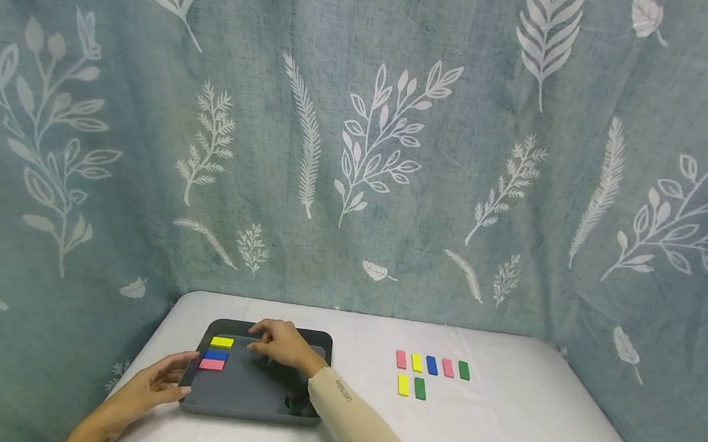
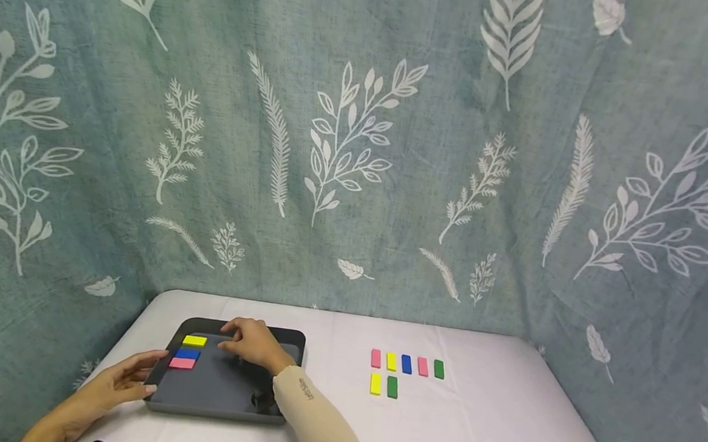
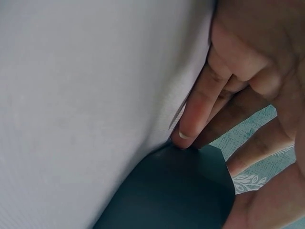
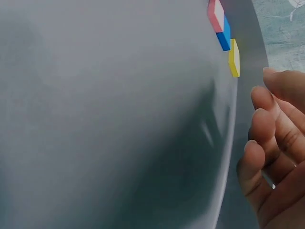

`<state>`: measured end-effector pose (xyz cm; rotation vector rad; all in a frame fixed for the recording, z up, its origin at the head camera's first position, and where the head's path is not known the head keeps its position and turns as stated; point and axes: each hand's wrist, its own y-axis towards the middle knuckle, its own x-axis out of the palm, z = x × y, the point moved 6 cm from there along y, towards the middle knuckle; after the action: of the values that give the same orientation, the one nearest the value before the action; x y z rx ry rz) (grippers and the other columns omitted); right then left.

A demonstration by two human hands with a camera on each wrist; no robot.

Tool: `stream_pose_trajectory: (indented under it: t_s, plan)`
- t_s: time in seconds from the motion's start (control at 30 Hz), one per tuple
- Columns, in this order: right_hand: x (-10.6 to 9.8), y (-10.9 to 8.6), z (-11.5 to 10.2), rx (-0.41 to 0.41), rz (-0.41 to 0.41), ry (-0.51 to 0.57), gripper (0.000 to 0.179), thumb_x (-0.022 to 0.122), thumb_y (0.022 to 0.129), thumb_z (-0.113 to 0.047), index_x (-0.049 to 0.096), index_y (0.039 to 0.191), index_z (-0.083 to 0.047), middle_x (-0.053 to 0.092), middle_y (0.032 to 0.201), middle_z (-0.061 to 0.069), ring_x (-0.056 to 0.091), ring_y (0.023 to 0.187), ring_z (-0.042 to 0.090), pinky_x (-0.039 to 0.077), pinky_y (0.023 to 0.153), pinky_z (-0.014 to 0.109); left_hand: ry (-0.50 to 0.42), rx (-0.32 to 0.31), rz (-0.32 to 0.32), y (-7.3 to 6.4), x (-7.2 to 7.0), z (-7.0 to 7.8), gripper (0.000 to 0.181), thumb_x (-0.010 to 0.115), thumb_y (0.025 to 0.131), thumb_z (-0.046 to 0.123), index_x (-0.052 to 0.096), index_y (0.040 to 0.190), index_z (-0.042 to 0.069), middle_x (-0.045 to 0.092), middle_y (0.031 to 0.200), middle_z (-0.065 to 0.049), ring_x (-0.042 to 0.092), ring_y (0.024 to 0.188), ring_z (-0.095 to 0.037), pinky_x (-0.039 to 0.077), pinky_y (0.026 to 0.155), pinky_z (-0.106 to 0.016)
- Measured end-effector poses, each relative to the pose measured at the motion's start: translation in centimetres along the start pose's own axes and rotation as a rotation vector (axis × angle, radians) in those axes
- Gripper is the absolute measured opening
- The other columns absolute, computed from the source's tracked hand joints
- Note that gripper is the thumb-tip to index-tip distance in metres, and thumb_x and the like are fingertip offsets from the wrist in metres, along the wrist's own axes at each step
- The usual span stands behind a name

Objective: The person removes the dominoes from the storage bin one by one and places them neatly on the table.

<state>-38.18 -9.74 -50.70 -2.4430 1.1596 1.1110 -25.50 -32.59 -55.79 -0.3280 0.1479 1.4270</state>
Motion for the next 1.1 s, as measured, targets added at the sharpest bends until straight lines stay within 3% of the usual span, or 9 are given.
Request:
stream_pose_trajectory:
  t_s: [0.33, 0.8, 1.1]
  plan:
    - [1.0, 1.1, 0.2, 0.039, -0.023, -0.020, 0.034, 0.078, 0.094, -0.022, 0.070, 0.125, -0.010, 0.064, 0.069, -0.007, 0.062, 0.053, 0.012, 0.050, 0.053, 0.024, 0.006, -0.029, 0.029, 0.1, 0.1, -0.3, 0.079, 0.079, 0.092, 0.034, 0.040, 0.158, 0.013, 0.039, 0.157, -0.022, 0.045, 0.130, -0.037, 0.045, 0.098, -0.054]
    - [2.3, 2.2, 0.2, 0.060, -0.068, -0.008, 0.040, 0.080, 0.092, -0.021, 0.069, 0.128, -0.007, 0.063, 0.064, -0.005, 0.053, 0.048, 0.009, 0.045, 0.049, 0.023, 0.006, 0.008, 0.025, 0.4, 0.2, 0.0, 0.075, 0.078, 0.093, 0.031, 0.042, 0.157, 0.013, 0.041, 0.156, -0.019, 0.048, 0.126, -0.032, 0.045, 0.098, -0.047]
    - [3.5, 3.5, 0.3, 0.084, -0.054, -0.081, 0.044, 0.083, 0.089, -0.027, 0.071, 0.129, -0.013, 0.060, 0.063, -0.007, 0.054, 0.049, 0.009, 0.044, 0.048, 0.023, 0.003, 0.018, 0.026, 0.3, -0.1, -0.3, 0.074, 0.077, 0.094, 0.030, 0.042, 0.157, 0.013, 0.041, 0.156, -0.018, 0.046, 0.127, -0.032, 0.045, 0.098, -0.047]
